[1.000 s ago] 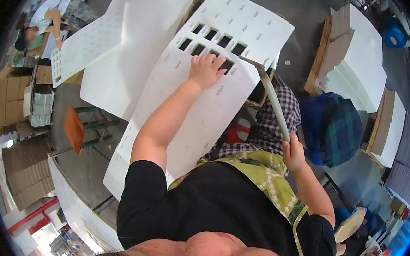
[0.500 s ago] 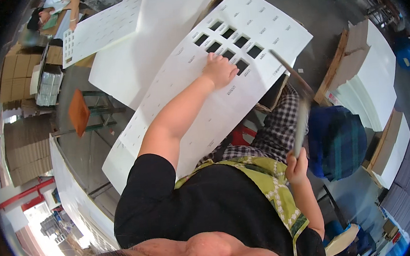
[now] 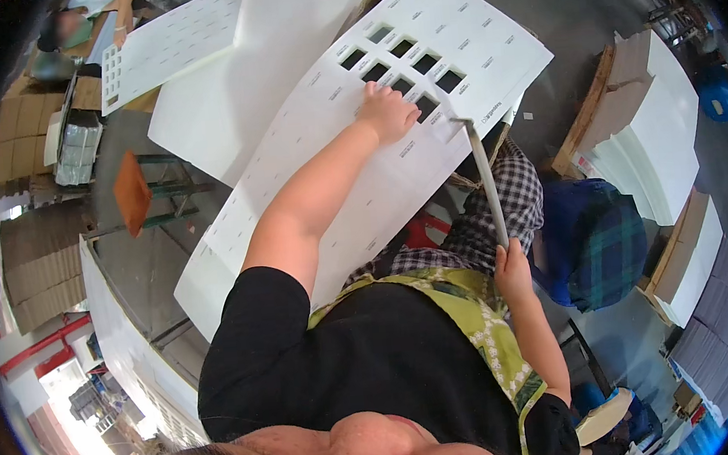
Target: The person uses a long metal tool to cut grid patterns into white foam sheets. They repeatedly score the foam along the grid lines, then break out the cut sections and place them into a cardboard box. The person also stacks and repositions foam sheets during the process.
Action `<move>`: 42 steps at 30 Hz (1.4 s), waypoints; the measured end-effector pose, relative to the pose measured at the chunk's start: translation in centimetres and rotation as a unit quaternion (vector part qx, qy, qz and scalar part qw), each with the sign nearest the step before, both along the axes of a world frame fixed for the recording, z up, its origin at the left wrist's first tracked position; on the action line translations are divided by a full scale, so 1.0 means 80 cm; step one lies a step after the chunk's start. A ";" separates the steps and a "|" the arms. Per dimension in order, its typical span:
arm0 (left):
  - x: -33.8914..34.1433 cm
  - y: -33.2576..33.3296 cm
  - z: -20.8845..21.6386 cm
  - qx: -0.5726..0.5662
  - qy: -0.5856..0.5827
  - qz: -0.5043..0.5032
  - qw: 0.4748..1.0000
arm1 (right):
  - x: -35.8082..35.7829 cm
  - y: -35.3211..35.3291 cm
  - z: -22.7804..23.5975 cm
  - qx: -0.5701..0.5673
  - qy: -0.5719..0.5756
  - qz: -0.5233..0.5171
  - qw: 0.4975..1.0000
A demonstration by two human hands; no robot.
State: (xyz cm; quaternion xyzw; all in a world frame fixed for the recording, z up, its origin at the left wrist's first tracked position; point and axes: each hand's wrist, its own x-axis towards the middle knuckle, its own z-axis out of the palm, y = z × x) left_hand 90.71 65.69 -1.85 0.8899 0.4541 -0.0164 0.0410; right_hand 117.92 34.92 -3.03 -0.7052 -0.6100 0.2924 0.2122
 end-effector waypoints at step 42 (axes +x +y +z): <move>-0.003 -0.007 0.006 -0.023 -0.005 0.001 1.000 | 0.025 0.041 0.035 0.159 0.202 -0.050 0.965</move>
